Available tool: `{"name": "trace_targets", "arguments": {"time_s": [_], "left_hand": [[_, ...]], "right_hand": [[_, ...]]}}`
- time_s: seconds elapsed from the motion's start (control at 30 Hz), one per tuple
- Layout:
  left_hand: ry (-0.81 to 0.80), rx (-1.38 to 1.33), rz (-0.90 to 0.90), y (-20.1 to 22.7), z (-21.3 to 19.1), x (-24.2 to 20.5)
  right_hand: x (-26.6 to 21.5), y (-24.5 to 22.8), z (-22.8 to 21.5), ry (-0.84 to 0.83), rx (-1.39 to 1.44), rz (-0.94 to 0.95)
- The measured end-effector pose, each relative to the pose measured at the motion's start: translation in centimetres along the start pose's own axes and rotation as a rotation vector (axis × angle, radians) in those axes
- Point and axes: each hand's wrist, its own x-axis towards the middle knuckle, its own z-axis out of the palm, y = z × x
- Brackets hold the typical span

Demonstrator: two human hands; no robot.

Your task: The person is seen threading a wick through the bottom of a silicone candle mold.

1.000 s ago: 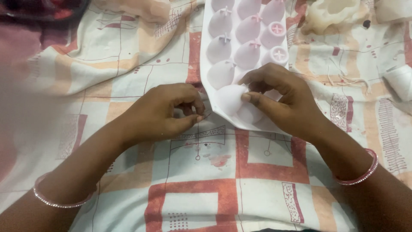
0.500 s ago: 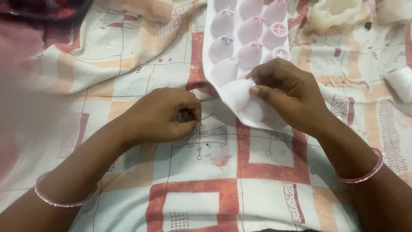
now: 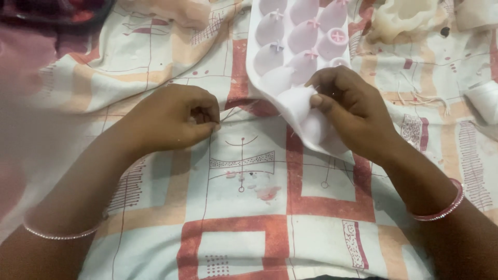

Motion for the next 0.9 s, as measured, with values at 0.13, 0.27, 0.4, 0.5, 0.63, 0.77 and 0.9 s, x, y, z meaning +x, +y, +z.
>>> {"name": "trace_targets", "arguments": {"time_s": [0.13,0.27,0.4,0.5,0.63,0.77,0.9], "left_hand": [[0.096,-0.122,0.034,-0.7,0.6,0.3],[0.19,-0.271,0.084,-0.8,1.1,0.6],[0.432,-0.308,0.268,-1.7,1.9,0.6],[0.43,-0.443,0.127,-2.0,2.1,1.1],[0.407,-0.463,0.075,-2.4,2.5,1.2],[0.363,-0.441,0.038,-2.1,2.7,1.1],[0.372,-0.324,0.037,-1.6,2.8,1.1]], "right_hand": [[0.4,0.3,-0.9,0.051,0.112,0.124],[0.8,0.7,-0.9,0.056,0.237,0.157],[0.1,0.8,-0.1,0.017,0.32,0.061],[-0.3,1.2,-0.3,0.12,0.316,0.049],[-0.2,0.9,-0.6,0.227,0.291,0.028],[0.0,0.9,-1.7,0.317,0.373,-0.006],[0.9,1.2,-5.3,0.446,0.473,-0.016]]}}
